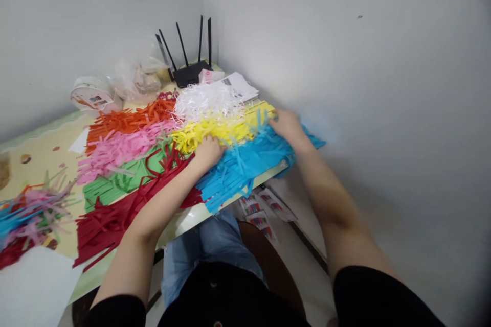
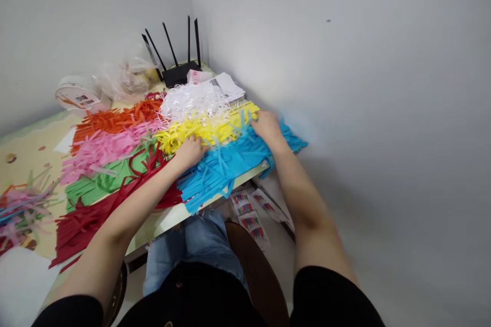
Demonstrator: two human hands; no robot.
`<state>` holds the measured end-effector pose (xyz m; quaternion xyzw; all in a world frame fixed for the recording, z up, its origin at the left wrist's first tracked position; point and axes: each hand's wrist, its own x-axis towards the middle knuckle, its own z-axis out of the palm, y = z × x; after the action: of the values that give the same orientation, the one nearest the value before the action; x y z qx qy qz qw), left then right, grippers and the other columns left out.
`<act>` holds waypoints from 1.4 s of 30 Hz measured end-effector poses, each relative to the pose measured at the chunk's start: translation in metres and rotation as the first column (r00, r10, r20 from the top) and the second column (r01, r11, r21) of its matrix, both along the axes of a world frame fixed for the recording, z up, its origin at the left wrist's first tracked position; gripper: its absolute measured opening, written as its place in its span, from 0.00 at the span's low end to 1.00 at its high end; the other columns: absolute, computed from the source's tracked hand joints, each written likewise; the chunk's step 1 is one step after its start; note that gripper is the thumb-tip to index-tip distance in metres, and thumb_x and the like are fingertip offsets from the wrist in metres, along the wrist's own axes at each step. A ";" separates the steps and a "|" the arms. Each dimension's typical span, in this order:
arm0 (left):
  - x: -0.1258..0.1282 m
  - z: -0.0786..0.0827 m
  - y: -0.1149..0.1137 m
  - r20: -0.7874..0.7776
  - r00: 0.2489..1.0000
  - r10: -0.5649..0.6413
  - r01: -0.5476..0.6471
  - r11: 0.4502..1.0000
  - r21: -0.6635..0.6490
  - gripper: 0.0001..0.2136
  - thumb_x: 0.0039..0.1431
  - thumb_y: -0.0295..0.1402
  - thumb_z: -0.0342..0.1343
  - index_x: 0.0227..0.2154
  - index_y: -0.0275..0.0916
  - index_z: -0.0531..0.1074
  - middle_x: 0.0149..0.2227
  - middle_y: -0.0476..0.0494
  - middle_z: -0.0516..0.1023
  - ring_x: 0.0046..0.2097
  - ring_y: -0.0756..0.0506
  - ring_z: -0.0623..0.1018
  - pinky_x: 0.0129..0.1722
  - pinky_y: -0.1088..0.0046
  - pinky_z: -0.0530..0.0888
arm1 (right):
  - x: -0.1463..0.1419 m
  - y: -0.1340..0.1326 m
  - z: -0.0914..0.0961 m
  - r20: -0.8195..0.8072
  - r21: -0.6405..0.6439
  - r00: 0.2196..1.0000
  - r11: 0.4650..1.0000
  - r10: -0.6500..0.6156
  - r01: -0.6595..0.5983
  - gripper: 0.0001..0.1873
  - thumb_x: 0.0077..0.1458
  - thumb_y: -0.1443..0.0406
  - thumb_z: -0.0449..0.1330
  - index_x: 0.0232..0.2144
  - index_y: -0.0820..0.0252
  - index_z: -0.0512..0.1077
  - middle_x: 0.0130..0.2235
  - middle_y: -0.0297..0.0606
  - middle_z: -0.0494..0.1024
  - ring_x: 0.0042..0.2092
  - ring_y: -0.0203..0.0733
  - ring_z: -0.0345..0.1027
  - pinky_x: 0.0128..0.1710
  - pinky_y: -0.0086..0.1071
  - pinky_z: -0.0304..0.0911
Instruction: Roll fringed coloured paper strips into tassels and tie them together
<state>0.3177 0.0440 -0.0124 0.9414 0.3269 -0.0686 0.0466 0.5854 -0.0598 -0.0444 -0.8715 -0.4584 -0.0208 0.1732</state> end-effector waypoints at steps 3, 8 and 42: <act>0.004 -0.001 0.000 -0.011 1.000 -0.011 0.010 0.999 -0.050 0.23 0.76 0.38 0.44 0.60 0.24 0.70 0.58 0.23 0.75 0.58 0.35 0.79 0.56 0.63 0.75 | -0.024 0.006 0.014 0.050 0.060 0.986 0.985 0.159 -0.162 0.28 0.69 0.65 0.45 0.64 0.71 0.69 0.63 0.58 0.74 0.65 0.58 0.67 0.66 0.48 0.61; 0.002 -0.009 -0.004 0.007 1.000 -0.016 0.016 0.999 -0.052 0.21 0.74 0.29 0.43 0.63 0.23 0.67 0.63 0.20 0.71 0.63 0.35 0.75 0.60 0.62 0.73 | -0.070 0.029 0.001 -0.041 -0.165 0.873 0.858 0.487 -0.486 0.18 0.61 0.71 0.54 0.46 0.65 0.81 0.44 0.52 0.85 0.48 0.52 0.78 0.51 0.37 0.68; 0.053 -0.003 0.009 0.094 0.995 0.020 -0.015 0.998 -0.053 0.16 0.73 0.31 0.47 0.50 0.38 0.79 0.52 0.33 0.82 0.57 0.37 0.78 0.57 0.58 0.70 | -0.032 0.050 0.000 -0.060 -0.324 0.850 0.795 0.523 -0.512 0.06 0.63 0.68 0.60 0.41 0.62 0.76 0.50 0.48 0.79 0.50 0.47 0.72 0.42 0.32 0.60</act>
<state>0.3710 0.0531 -0.0156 0.9392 0.3306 -0.0322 0.0873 0.5533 -0.0094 -0.0446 -0.7287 -0.6788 0.0895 0.0172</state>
